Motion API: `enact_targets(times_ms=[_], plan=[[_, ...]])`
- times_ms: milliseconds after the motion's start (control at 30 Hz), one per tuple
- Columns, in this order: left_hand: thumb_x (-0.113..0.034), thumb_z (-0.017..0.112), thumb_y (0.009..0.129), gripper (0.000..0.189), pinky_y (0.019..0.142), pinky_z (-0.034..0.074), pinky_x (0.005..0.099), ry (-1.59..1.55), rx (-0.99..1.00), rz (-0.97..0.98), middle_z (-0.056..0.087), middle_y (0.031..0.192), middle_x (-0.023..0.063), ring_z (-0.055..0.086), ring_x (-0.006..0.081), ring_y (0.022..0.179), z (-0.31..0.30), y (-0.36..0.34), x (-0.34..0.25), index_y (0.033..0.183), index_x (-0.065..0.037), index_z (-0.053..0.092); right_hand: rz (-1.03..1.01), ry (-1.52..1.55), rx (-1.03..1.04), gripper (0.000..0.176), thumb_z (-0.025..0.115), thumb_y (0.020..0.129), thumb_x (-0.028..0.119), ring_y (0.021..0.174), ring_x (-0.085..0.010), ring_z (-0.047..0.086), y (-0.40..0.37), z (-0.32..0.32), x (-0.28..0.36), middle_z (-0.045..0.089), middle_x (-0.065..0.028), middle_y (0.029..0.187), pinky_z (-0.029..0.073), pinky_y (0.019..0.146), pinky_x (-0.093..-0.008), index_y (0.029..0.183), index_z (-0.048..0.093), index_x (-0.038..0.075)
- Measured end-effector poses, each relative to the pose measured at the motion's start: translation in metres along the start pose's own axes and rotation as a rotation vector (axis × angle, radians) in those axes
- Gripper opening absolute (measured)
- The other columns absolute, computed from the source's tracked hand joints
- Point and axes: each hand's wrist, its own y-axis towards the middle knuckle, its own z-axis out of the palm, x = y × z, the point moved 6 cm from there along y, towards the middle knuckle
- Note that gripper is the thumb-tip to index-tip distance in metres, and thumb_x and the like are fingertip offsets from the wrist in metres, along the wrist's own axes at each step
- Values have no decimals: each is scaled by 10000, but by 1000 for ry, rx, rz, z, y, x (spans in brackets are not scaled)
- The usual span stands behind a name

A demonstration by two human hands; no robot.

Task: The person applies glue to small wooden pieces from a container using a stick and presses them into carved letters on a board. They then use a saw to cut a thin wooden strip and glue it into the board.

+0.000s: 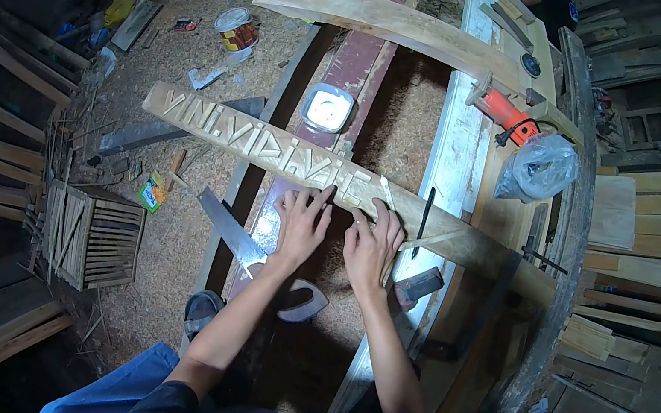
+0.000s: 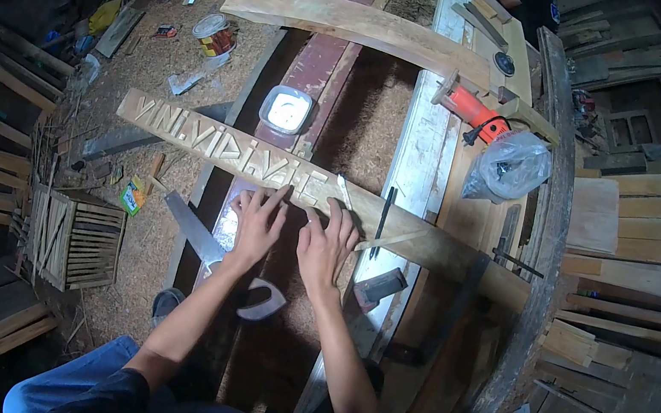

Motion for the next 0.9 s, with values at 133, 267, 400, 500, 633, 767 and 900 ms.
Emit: enact_targets(times_ms=[133,267,400,500,633,767,900], plan=[[-230,690,936,406,976,285,508,17,8,-21,595,1106,102,495,319,1051,4,3,-1,1336,-166,666,17,14,7,347,718,828,107,1335,-367,429,0,0,0,500,-154,1434,321,1102,-523,1174,724,80],[-245,700,931,362,966,288,506,15,-4,-15,599,1091,96,498,316,1039,7,5,-5,1283,-156,693,27,25,3,345,714,827,104,1330,-364,437,1,-1,0,508,-151,1430,324,1102,-518,1171,725,83],[-247,710,926,311,958,291,506,7,-38,-57,604,1085,89,502,310,1030,5,7,-6,1218,-143,719,25,24,-2,341,705,831,102,1321,-366,445,0,-2,0,515,-151,1425,329,1099,-517,1171,726,81],[-248,716,922,297,956,293,503,5,-24,-54,607,1089,86,502,307,1031,6,7,-6,1198,-139,724,27,27,-4,345,694,837,101,1316,-368,450,0,-1,-1,519,-152,1421,333,1096,-515,1181,723,86],[-239,720,919,254,949,295,498,-20,-49,-61,611,1095,79,500,304,1039,5,7,-5,1151,-136,730,19,33,-13,357,686,842,99,1315,-370,449,-1,-1,-2,520,-152,1417,337,1091,-511,1198,717,101],[-229,720,919,201,946,296,494,-19,-65,-60,613,1096,73,498,304,1045,2,7,-2,1095,-134,736,22,29,-4,363,685,844,97,1313,-371,448,-1,-1,-2,520,-148,1417,341,1085,-508,1204,716,115],[-212,717,923,157,946,298,487,-19,-50,-59,616,1091,66,500,305,1051,2,10,0,1057,-133,741,31,29,-9,322,702,845,81,1300,-359,452,0,-3,-1,528,-121,1415,349,1093,-500,1165,731,97]])
